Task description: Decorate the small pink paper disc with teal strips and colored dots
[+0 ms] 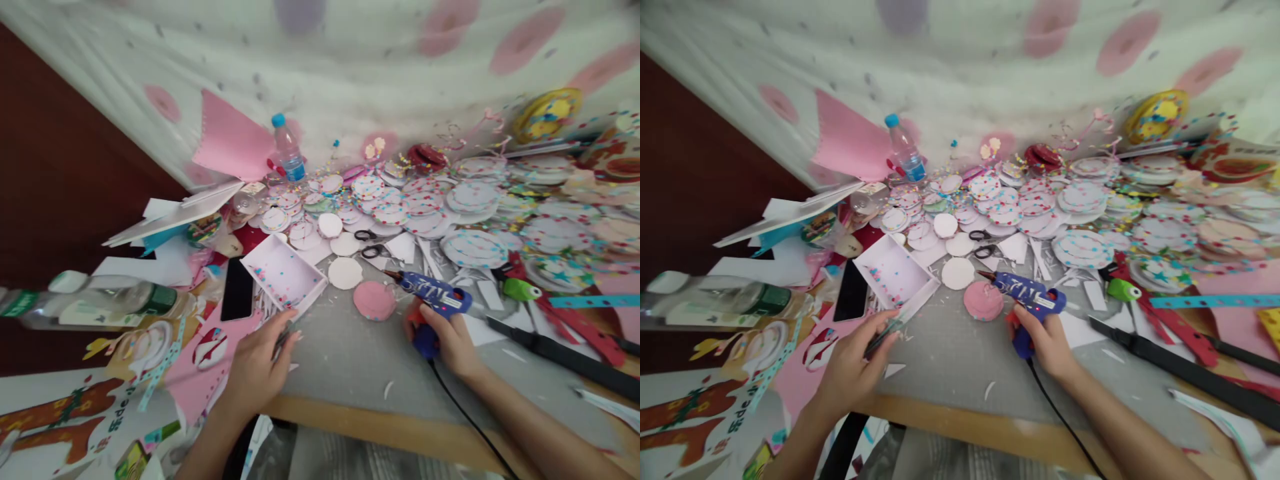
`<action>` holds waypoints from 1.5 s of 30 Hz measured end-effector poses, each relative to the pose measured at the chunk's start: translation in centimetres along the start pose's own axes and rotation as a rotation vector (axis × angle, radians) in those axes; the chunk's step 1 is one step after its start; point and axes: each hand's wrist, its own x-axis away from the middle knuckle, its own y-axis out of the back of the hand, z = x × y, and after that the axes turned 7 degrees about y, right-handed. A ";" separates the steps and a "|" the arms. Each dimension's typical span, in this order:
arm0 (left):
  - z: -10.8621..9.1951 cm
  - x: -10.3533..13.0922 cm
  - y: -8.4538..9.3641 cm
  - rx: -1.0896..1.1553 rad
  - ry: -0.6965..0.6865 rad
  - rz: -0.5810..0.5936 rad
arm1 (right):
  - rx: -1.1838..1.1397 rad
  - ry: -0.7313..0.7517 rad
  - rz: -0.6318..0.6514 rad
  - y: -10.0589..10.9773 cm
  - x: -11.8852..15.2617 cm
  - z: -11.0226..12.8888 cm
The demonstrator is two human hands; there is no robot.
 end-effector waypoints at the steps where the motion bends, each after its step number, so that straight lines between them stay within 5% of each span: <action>1: 0.8 0.0 0.8 -0.018 0.055 -0.037 | -0.004 0.010 -0.006 0.0 0.0 0.1; 4: 2.9 -1.1 3.2 -0.090 0.127 -0.095 | -0.031 0.017 -0.023 -0.2 -0.1 0.4; 9: 5.2 -4.8 5.3 -0.229 0.037 -0.079 | -0.020 0.002 -0.024 -0.3 -0.1 0.6; 22: 6.2 -9.8 4.3 -0.473 -0.502 0.247 | 0.069 -0.022 -0.039 -0.5 -0.3 0.6; 30: 6.1 -11.9 2.8 -0.435 -0.629 0.359 | -0.022 -0.083 -0.103 0.0 -0.4 -0.3; 45: 5.2 -13.4 0.7 -0.326 -0.693 0.394 | 0.042 -0.234 -0.139 1.1 -0.6 -0.8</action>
